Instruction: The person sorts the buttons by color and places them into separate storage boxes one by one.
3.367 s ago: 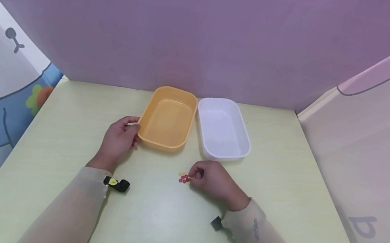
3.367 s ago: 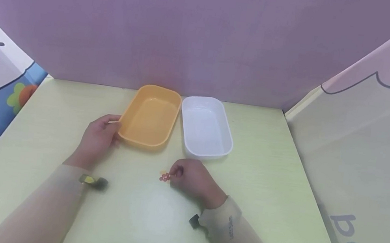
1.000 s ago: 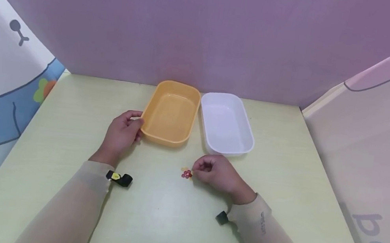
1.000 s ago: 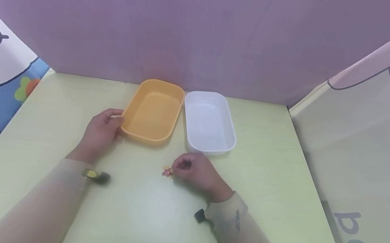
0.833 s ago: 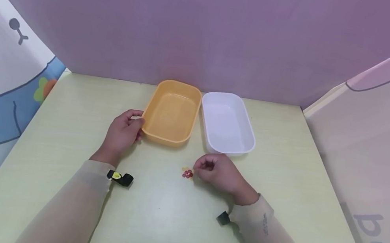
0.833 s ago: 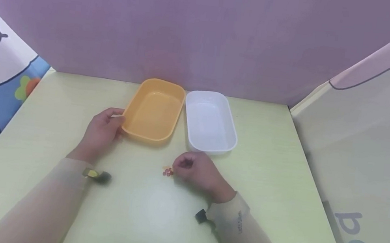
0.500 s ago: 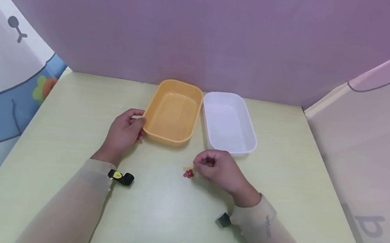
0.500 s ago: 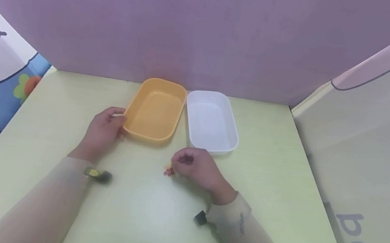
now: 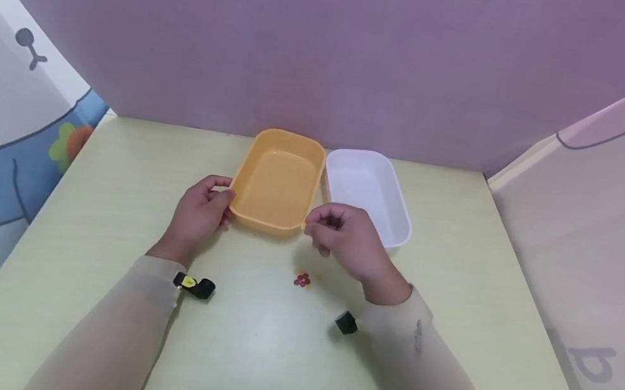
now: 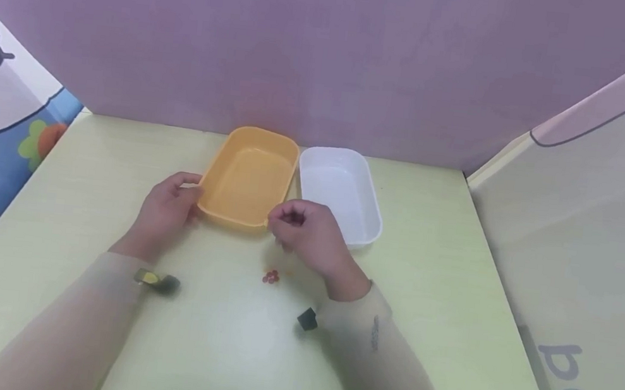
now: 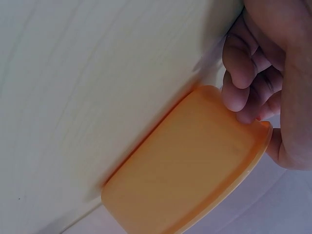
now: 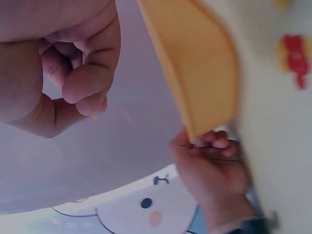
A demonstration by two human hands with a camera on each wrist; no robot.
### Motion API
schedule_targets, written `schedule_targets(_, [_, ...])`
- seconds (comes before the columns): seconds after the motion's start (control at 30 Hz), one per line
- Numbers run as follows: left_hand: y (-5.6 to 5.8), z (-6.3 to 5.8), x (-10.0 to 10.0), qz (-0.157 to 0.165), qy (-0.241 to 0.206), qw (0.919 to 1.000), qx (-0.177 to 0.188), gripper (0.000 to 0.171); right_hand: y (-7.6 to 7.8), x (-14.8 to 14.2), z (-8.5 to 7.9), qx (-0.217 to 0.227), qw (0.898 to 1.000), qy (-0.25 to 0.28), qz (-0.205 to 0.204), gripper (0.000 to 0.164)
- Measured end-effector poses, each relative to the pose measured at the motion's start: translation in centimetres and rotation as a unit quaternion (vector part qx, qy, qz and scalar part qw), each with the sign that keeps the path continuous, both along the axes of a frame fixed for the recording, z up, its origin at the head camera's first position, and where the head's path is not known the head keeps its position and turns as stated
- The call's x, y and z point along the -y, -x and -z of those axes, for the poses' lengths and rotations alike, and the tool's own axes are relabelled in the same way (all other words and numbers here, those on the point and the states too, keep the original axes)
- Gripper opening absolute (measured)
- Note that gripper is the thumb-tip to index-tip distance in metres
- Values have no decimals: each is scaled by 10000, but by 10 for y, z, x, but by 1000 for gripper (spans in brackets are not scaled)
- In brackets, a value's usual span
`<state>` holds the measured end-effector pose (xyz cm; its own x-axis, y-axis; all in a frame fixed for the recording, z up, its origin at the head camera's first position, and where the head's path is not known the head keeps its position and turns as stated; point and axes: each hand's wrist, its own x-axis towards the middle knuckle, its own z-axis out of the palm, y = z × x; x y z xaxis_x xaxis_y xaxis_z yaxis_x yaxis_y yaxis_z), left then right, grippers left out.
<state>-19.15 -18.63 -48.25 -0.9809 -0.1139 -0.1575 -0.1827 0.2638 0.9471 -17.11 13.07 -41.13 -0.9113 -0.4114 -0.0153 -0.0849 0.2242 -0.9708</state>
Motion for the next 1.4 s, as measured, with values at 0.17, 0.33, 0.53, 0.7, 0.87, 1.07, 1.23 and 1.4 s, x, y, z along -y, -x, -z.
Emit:
schedule_targets(0.17, [1,2,-1,21,-46,10000,41,36,24,13,-13,-33,9994,-238,264,7])
schedule_targets(0.33, [1,3,0,-29,-35,10000,23,35,49,27,-19,19,9966,-737,362,7])
schedule_targets(0.53, [2,4,0,-23,6,10000,-8,35,77,35,-20,198,9938,-989,466,13])
schedule_targets(0.7, [3,4,-3,-8,-3,10000,-29,36,90,32,-19,198,9920,-1149,490,10])
schedule_targets(0.87, [4,4,-4,3,68,10000,-63,36,91,28,-20,116,9896,-1348,485,7])
schedule_targets(1.07, [4,3,-4,35,93,9999,-126,37,81,20,-28,-49,9863,-1607,366,5])
schedule_targets(1.23, [3,2,-4,31,128,9999,-71,38,67,13,-36,-105,9846,-1725,278,4])
schedule_targets(1.4, [3,3,-3,18,180,9998,-89,37,53,5,-39,-120,9843,-1749,189,4])
